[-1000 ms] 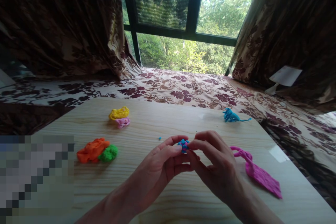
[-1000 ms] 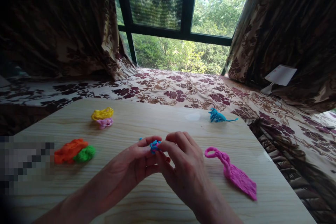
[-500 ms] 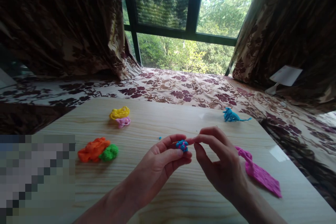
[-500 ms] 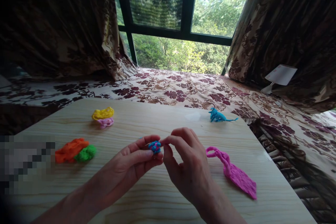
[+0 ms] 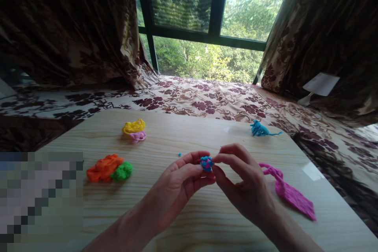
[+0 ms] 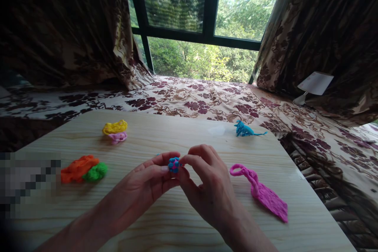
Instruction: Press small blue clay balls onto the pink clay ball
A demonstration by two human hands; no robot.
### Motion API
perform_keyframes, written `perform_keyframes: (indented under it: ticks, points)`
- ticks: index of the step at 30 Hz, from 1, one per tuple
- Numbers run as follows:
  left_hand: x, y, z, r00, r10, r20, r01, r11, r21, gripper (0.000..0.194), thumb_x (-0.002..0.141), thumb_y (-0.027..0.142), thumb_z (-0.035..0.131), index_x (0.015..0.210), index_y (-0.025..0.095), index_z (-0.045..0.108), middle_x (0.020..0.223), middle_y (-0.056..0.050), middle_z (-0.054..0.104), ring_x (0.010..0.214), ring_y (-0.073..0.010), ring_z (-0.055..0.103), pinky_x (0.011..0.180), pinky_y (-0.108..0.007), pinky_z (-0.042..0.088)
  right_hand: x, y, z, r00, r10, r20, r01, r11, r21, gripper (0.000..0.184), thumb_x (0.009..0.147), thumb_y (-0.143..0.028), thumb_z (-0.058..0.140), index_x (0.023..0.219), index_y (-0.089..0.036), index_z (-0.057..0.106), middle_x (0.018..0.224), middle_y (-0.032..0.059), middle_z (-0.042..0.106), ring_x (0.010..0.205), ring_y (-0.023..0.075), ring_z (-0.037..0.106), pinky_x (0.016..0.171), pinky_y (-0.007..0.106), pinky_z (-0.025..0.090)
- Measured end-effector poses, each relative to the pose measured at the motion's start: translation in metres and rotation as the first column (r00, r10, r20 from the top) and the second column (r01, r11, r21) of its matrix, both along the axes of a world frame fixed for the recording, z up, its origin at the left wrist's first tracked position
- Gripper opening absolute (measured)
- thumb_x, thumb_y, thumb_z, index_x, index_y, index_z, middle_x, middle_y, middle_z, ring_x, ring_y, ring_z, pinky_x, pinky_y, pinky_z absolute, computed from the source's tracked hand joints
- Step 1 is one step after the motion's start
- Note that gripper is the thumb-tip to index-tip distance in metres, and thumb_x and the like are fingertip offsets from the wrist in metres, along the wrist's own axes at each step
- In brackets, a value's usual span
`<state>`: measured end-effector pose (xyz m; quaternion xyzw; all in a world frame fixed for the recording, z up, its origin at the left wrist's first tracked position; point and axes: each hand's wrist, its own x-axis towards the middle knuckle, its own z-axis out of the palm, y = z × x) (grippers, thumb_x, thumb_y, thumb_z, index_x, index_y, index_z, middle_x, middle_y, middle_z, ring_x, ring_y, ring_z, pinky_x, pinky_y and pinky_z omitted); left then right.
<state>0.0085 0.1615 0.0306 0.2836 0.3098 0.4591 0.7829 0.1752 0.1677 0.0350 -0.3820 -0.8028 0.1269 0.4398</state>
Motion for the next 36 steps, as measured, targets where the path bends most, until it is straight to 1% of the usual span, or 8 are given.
perform_keyframes:
  ticks: [6,13,19,23,26,31,36]
  points:
    - [0.0008,0.0,0.0014,1.0,-0.004,0.009,0.004,1.0,-0.001,0.026,0.08,0.009,0.05,0.106,0.012,0.054,0.096,-0.009,0.063,0.085,-0.015,0.059,0.088,-0.032,0.045,-0.0002,-0.0011,-0.0009,1.0,0.022,0.004,-0.022,1.0,0.009,0.02,0.077,-0.011,0.058,0.096,-0.018,0.06,0.094,0.0051,0.052,0.087,0.0162,0.051,0.073,0.03,0.043]
    - [0.0016,0.0008,0.0,1.0,-0.022,-0.004,0.022,1.0,0.015,0.022,0.081,0.011,0.05,0.102,0.014,0.057,0.096,-0.008,0.062,0.09,-0.0166,0.058,0.092,-0.035,0.041,-0.0001,0.0009,-0.0012,0.999,0.032,0.014,-0.032,0.999,0.013,0.019,0.079,-0.011,0.058,0.096,-0.019,0.061,0.091,0.0048,0.052,0.084,0.0161,0.05,0.07,0.03,0.043]
    - [0.0009,-0.0001,-0.0021,0.999,-0.035,-0.002,0.035,0.999,0.011,0.025,0.08,0.012,0.052,0.105,0.012,0.056,0.094,-0.008,0.062,0.09,-0.0174,0.058,0.095,-0.037,0.039,-0.0005,-0.001,-0.0016,0.999,0.041,0.019,-0.041,0.999,0.032,0.019,0.08,-0.008,0.056,0.094,-0.02,0.062,0.089,0.0038,0.054,0.082,0.0156,0.05,0.069,0.029,0.043]
    - [-0.0015,-0.0007,-0.0027,1.0,-0.021,-0.006,0.021,1.0,-0.017,0.03,0.081,0.013,0.051,0.111,0.013,0.052,0.097,-0.01,0.062,0.087,-0.0178,0.06,0.092,-0.037,0.041,0.0011,-0.0015,0.0022,1.0,0.005,-0.014,-0.004,0.999,0.033,0.022,0.079,-0.01,0.057,0.099,-0.019,0.062,0.094,0.0053,0.053,0.086,0.0158,0.051,0.072,0.029,0.044]
    - [-0.0019,0.0018,-0.0026,1.0,-0.015,0.007,0.015,0.999,-0.037,0.03,0.081,0.014,0.049,0.111,0.013,0.053,0.1,-0.011,0.062,0.087,-0.0186,0.061,0.092,-0.038,0.041,0.0022,-0.0012,0.004,0.999,-0.03,-0.043,0.031,0.999,0.017,0.022,0.08,-0.009,0.054,0.099,-0.017,0.061,0.096,0.0063,0.052,0.088,0.0156,0.052,0.074,0.029,0.044]
    - [-0.0006,0.003,-0.0002,0.999,0.002,0.042,0.0,0.999,-0.039,0.033,0.079,0.006,0.047,0.111,0.011,0.054,0.1,-0.012,0.061,0.092,-0.0178,0.058,0.097,-0.037,0.039,0.0013,-0.0004,-0.0004,0.999,-0.03,-0.028,0.03,0.999,-0.015,0.019,0.081,-0.01,0.053,0.095,-0.018,0.061,0.093,0.0055,0.053,0.087,0.0157,0.052,0.071,0.029,0.044]
    - [0.0003,0.0011,0.0013,1.0,0.022,0.01,-0.021,0.999,-0.029,0.031,0.08,0.011,0.05,0.111,0.011,0.054,0.103,-0.011,0.06,0.096,-0.0185,0.056,0.099,-0.039,0.038,0.0,0.0001,-0.0037,1.0,-0.015,-0.025,0.014,1.0,-0.013,0.02,0.079,-0.01,0.054,0.096,-0.018,0.061,0.093,0.0051,0.053,0.088,0.0159,0.052,0.073,0.029,0.044]
